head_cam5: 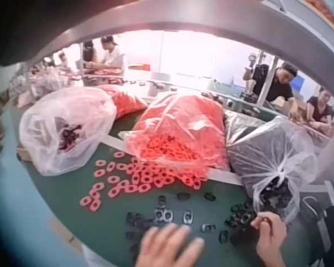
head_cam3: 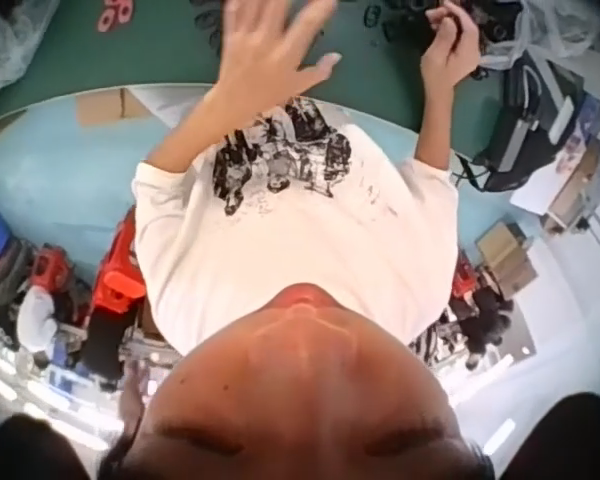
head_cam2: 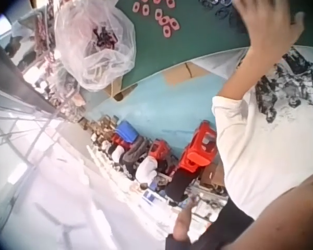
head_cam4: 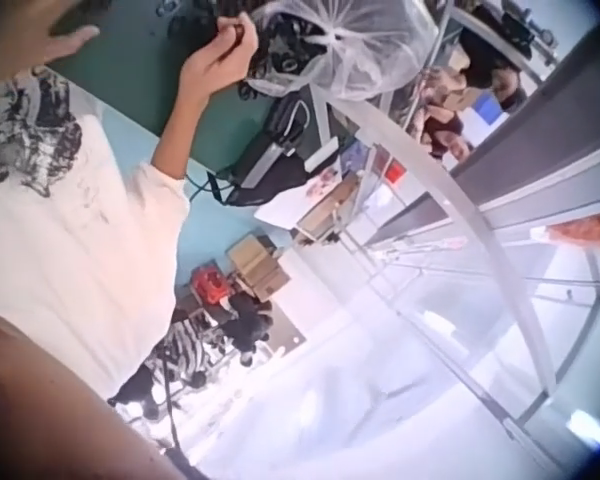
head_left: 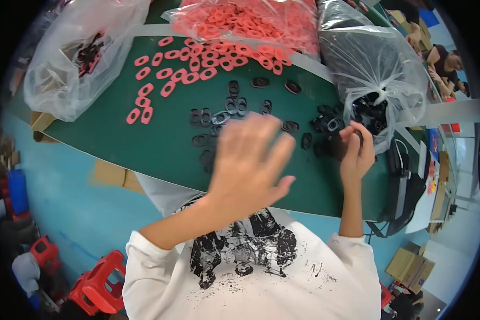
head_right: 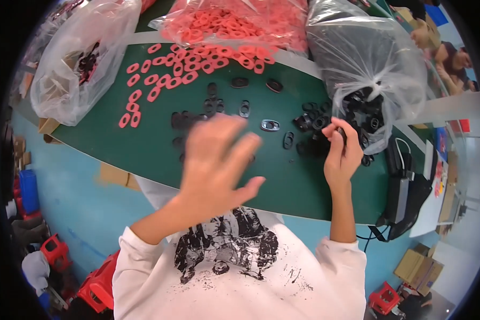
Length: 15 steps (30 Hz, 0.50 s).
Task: The person assembles small pink and black plastic components by hand.
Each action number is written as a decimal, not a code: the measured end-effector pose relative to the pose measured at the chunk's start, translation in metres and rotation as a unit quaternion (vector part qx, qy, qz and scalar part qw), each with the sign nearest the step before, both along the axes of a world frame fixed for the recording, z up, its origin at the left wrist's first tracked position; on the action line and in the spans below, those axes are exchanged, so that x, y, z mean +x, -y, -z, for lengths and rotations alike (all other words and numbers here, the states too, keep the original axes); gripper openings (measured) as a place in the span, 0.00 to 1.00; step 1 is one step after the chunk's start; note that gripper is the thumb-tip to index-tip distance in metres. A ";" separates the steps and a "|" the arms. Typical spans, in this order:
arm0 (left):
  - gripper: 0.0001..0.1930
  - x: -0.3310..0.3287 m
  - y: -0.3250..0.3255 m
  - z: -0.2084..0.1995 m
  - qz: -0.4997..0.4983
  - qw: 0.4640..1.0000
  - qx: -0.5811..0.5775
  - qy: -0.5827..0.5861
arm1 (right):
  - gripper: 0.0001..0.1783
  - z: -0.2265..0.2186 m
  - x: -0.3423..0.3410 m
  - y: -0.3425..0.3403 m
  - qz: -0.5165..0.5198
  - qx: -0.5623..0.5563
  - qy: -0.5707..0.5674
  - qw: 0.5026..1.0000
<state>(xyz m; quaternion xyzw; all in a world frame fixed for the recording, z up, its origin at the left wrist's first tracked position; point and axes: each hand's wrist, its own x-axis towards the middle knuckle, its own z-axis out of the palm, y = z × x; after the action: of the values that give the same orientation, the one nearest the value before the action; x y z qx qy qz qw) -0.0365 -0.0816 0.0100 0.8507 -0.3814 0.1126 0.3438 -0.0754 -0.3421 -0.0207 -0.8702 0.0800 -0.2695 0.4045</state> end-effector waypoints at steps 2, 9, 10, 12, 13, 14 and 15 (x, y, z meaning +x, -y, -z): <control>0.48 0.003 -0.038 0.016 -0.111 0.990 0.090 -0.013 | 0.09 -0.002 0.001 -0.009 -0.082 -0.056 0.064 0.993; 0.49 0.030 -0.044 0.053 -0.091 0.988 0.118 -0.028 | 0.08 0.003 -0.001 -0.066 -0.326 -0.176 0.012 0.929; 0.48 0.040 -0.035 0.054 -0.043 0.993 0.106 -0.009 | 0.08 0.004 -0.004 -0.069 -0.322 -0.185 0.010 0.929; 0.46 0.055 -0.021 0.050 0.021 0.994 0.101 0.029 | 0.08 0.004 -0.010 -0.076 -0.307 -0.209 -0.013 0.928; 0.46 0.061 -0.019 0.050 0.025 0.994 0.101 0.030 | 0.08 0.004 -0.009 -0.081 -0.302 -0.209 -0.013 0.930; 0.46 0.065 -0.018 0.051 0.041 0.992 0.110 0.034 | 0.07 0.005 -0.007 -0.086 -0.290 -0.225 -0.017 0.930; 0.46 0.068 -0.018 0.051 0.057 0.990 0.120 0.037 | 0.07 0.005 -0.004 -0.091 -0.277 -0.241 -0.022 0.930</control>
<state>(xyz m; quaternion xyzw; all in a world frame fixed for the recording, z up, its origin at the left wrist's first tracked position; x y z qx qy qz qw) 0.0311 -0.0632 -0.0406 0.8579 -0.4524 0.0779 0.2307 -0.0793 -0.2507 -0.0259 -0.9346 -0.2231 -0.1387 0.2398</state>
